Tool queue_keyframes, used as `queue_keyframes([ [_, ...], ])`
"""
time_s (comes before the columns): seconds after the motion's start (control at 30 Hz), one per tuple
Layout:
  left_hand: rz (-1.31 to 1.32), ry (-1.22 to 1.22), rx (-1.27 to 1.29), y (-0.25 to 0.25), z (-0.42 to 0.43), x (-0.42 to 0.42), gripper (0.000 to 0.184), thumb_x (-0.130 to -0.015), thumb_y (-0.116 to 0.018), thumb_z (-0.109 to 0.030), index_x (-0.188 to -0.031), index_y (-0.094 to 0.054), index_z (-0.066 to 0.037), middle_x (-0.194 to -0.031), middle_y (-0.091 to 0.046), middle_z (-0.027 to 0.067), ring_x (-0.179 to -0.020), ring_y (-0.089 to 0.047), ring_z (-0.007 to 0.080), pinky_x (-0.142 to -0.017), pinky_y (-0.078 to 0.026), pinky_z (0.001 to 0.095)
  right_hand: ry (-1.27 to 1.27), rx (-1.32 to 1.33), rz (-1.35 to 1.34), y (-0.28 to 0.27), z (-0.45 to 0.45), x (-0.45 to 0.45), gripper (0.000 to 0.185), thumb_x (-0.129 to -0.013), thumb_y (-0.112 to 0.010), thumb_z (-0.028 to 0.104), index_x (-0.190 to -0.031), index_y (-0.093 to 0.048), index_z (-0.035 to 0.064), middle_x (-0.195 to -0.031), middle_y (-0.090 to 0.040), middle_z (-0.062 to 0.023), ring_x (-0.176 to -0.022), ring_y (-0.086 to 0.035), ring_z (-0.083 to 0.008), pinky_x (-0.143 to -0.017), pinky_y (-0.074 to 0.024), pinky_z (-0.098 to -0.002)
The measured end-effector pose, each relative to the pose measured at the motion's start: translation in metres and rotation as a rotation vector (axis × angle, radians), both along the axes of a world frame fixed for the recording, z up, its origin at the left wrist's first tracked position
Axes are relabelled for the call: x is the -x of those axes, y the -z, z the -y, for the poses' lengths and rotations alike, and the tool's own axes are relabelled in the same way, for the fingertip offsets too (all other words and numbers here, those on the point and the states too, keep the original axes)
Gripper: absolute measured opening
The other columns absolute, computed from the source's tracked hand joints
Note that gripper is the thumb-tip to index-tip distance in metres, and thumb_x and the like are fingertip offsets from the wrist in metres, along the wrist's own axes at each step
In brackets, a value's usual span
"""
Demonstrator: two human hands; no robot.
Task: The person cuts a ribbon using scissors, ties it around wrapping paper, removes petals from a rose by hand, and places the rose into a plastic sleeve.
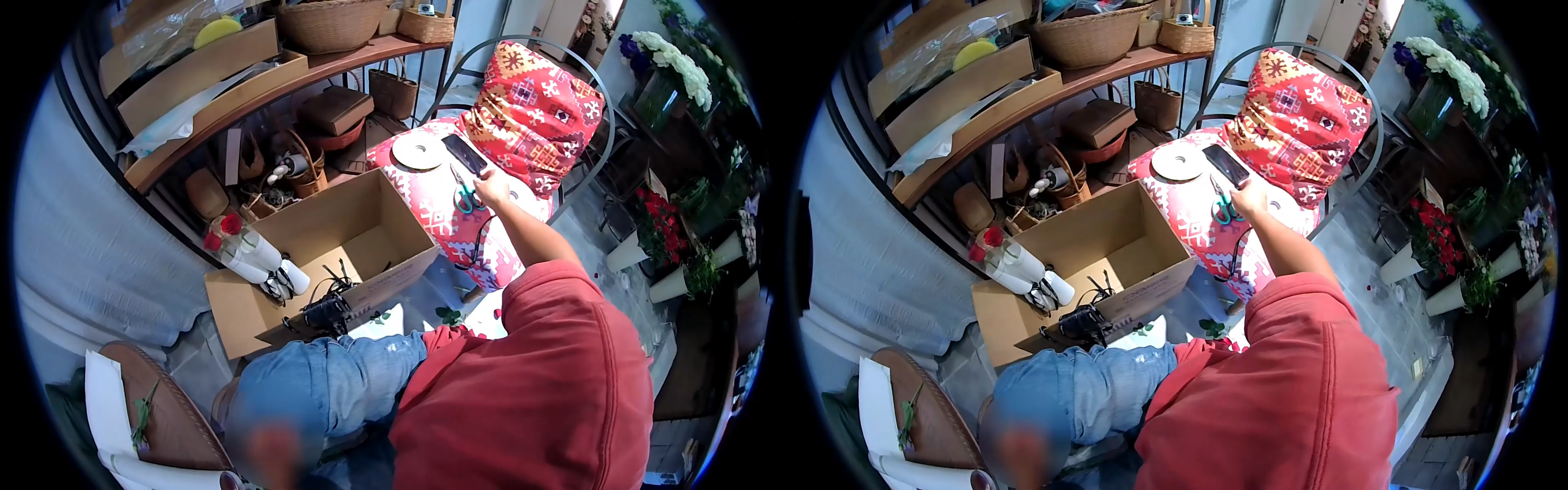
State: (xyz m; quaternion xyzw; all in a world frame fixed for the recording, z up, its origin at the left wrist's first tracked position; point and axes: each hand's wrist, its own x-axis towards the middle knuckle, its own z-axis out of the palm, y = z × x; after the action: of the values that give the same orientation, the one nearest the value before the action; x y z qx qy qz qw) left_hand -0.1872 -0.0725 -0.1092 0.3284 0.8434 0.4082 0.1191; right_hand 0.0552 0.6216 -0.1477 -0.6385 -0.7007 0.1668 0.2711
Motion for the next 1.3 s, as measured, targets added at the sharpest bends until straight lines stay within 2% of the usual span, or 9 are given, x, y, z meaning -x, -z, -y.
queue_keyframes([
  [0.03,-0.039,-0.011,0.030,0.000,0.001,0.001,0.016,-0.090,-0.076,-0.012,-0.079,-0.067,-0.004,-0.064,-0.060,0.0015,-0.055,-0.051,0.0125,-0.052,-0.043,0.0305,0.091,0.023,0.036,-0.006,0.005,-0.008,0.037,-0.081,-0.072,0.025,-0.108,-0.075,-0.0004,-0.098,-0.076,-0.0238,-0.098,-0.074,-0.0353,-0.093,-0.0555,-0.0428],
  [0.4,-0.023,-0.035,0.135,-0.019,-0.002,-0.004,0.016,-0.090,-0.077,-0.016,-0.084,-0.071,-0.003,-0.063,-0.064,0.0041,-0.057,-0.057,0.0125,-0.055,-0.047,0.0312,0.205,0.103,-0.001,0.062,-0.066,-0.041,0.044,-0.091,-0.063,0.033,-0.108,-0.072,-0.0065,-0.110,-0.073,-0.0289,-0.109,-0.071,-0.0388,-0.094,-0.0545,-0.0446],
  [0.47,-0.019,-0.035,0.161,-0.022,-0.002,-0.005,0.018,-0.091,-0.077,-0.017,-0.085,-0.071,-0.001,-0.064,-0.064,0.0047,-0.059,-0.057,0.0122,-0.056,-0.047,0.0313,0.279,0.057,-0.072,0.045,-0.046,-0.023,0.030,-0.084,-0.058,0.013,-0.103,-0.075,-0.0016,-0.101,-0.075,-0.0255,-0.097,-0.073,-0.0379,-0.088,-0.0552,-0.0451],
  [0.53,-0.045,-0.017,0.128,-0.021,-0.006,-0.006,0.016,-0.089,-0.076,-0.015,-0.084,-0.068,-0.002,-0.069,-0.064,0.0080,-0.062,-0.059,0.0191,-0.058,-0.048,0.0334,0.312,0.048,0.238,0.048,-0.059,-0.011,0.034,-0.089,-0.063,0.024,-0.108,-0.073,-0.0028,-0.109,-0.072,-0.0287,-0.107,-0.070,-0.0418,-0.097,-0.0533,-0.0467],
  [0.67,-0.091,-0.020,-0.012,-0.024,-0.011,-0.007,0.021,-0.083,-0.080,-0.009,-0.075,-0.062,0.000,-0.066,-0.062,0.0114,-0.056,-0.059,0.0239,-0.054,-0.046,0.0334,-0.212,-0.332,0.271,0.027,0.010,0.022,0.034,-0.081,-0.071,0.016,-0.111,-0.069,-0.0001,-0.117,-0.064,-0.0226,-0.110,-0.063,-0.0405,-0.098,-0.0507,-0.0471],
  [0.8,-0.002,-0.065,-0.011,-0.032,-0.011,-0.009,0.020,-0.082,-0.080,-0.009,-0.073,-0.064,-0.001,-0.067,-0.064,0.0107,-0.059,-0.062,0.0197,-0.057,-0.050,0.0315,-0.714,-0.217,-0.230,0.004,0.131,0.121,0.028,-0.083,-0.072,0.008,-0.110,-0.068,0.0001,-0.108,-0.066,-0.0172,-0.105,-0.065,-0.0356,-0.095,-0.0524,-0.0452],
  [0.93,-0.012,-0.060,-0.014,-0.026,-0.007,-0.014,0.020,-0.081,-0.080,-0.010,-0.072,-0.065,-0.001,-0.065,-0.063,0.0104,-0.056,-0.061,0.0203,-0.056,-0.049,0.0323,-1.381,-0.150,-0.053,-0.025,0.243,0.204,0.025,-0.091,-0.072,0.021,-0.108,-0.072,0.0027,-0.102,-0.068,-0.0186,-0.097,-0.066,-0.0381,-0.089,-0.0541,-0.0457],
  [1.03,-0.112,-0.071,-0.006,-0.020,0.004,-0.017,0.023,-0.081,-0.080,-0.010,-0.070,-0.063,-0.001,-0.062,-0.061,0.0116,-0.053,-0.058,0.0217,-0.053,-0.046,0.0337,-1.509,0.206,0.130,-0.020,0.277,0.246,0.028,-0.092,-0.071,0.021,-0.111,-0.076,0.0021,-0.110,-0.074,-0.0202,-0.102,-0.070,-0.0384,-0.092,-0.0551,-0.0453],
  [1.3,-0.168,-0.192,0.171,-0.022,0.031,-0.035,0.033,-0.079,-0.081,-0.016,-0.060,-0.056,-0.005,-0.058,-0.059,0.0131,-0.052,-0.059,0.0336,-0.050,-0.045,0.0422,-1.667,0.349,0.196,0.017,0.280,0.297,0.030,-0.090,-0.071,0.017,-0.116,-0.075,0.0023,-0.112,-0.075,-0.0197,-0.099,-0.072,-0.0343,-0.089,-0.0564,-0.0412],
])
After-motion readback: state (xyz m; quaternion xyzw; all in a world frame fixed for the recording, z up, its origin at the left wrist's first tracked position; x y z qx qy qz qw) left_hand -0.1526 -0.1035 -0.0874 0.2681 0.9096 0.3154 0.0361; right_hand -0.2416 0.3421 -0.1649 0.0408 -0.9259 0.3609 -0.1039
